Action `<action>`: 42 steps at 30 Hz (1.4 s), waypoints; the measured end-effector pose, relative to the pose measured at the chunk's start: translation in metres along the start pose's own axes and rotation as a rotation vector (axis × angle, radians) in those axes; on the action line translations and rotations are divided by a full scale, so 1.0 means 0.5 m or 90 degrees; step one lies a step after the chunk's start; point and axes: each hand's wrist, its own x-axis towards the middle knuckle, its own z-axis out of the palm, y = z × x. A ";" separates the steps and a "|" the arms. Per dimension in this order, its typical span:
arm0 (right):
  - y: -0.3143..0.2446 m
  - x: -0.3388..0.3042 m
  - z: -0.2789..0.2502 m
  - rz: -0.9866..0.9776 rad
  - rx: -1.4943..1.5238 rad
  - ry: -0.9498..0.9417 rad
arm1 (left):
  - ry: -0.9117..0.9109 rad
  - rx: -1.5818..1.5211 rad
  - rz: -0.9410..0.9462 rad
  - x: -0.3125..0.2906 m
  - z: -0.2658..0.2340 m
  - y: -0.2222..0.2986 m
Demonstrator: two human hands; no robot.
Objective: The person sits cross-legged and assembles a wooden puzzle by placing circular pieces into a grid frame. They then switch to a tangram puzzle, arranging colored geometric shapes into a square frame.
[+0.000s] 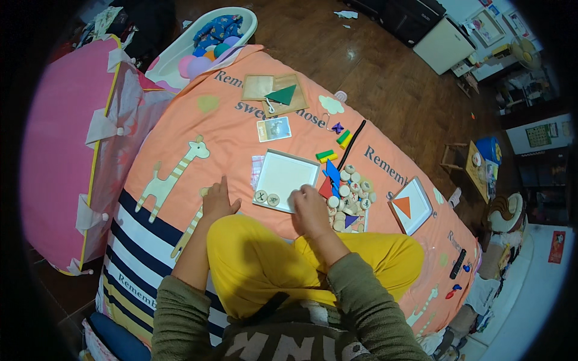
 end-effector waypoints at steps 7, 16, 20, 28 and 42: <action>0.010 -0.060 0.025 0.044 0.139 0.157 | -0.095 0.004 -0.005 0.039 -0.032 -0.001; 0.027 -0.024 0.013 0.120 0.107 0.179 | -0.174 -0.021 -0.020 0.060 -0.045 0.007; 0.095 -0.051 -0.022 0.267 -0.149 0.110 | -0.175 0.011 -0.030 0.057 -0.053 0.016; 0.128 -0.078 -0.017 0.297 -0.138 0.056 | -0.127 -0.013 -0.004 0.057 -0.045 0.008; 0.137 -0.103 -0.020 0.353 0.029 0.014 | -0.153 -0.043 -0.027 0.055 -0.055 0.006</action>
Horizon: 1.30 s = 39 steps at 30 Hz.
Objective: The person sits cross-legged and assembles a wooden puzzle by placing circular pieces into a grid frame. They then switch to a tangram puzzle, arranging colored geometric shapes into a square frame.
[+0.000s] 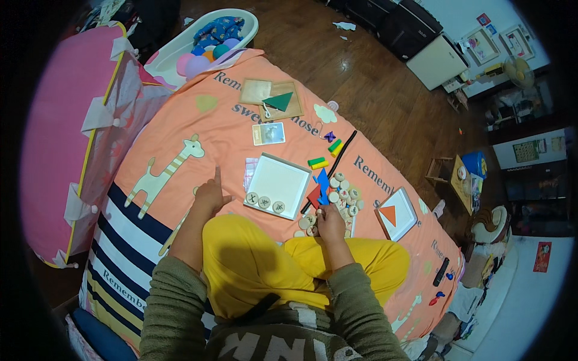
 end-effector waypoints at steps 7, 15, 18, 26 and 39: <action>0.001 0.015 -0.019 0.195 0.745 -0.098 | 0.018 0.020 -0.008 0.011 0.014 -0.003; -0.066 0.029 0.021 0.150 0.656 -0.153 | 0.003 0.065 -0.028 -0.010 -0.061 0.041; -0.073 0.035 0.062 -0.065 0.262 0.003 | 0.014 0.058 -0.035 -0.005 -0.128 0.122; -0.096 -0.009 0.059 -0.220 0.022 -0.034 | -0.024 0.097 -0.059 0.041 -0.073 0.204; -0.030 -0.016 0.094 -0.213 0.212 -0.047 | -0.179 -0.081 -0.009 0.100 -0.038 0.141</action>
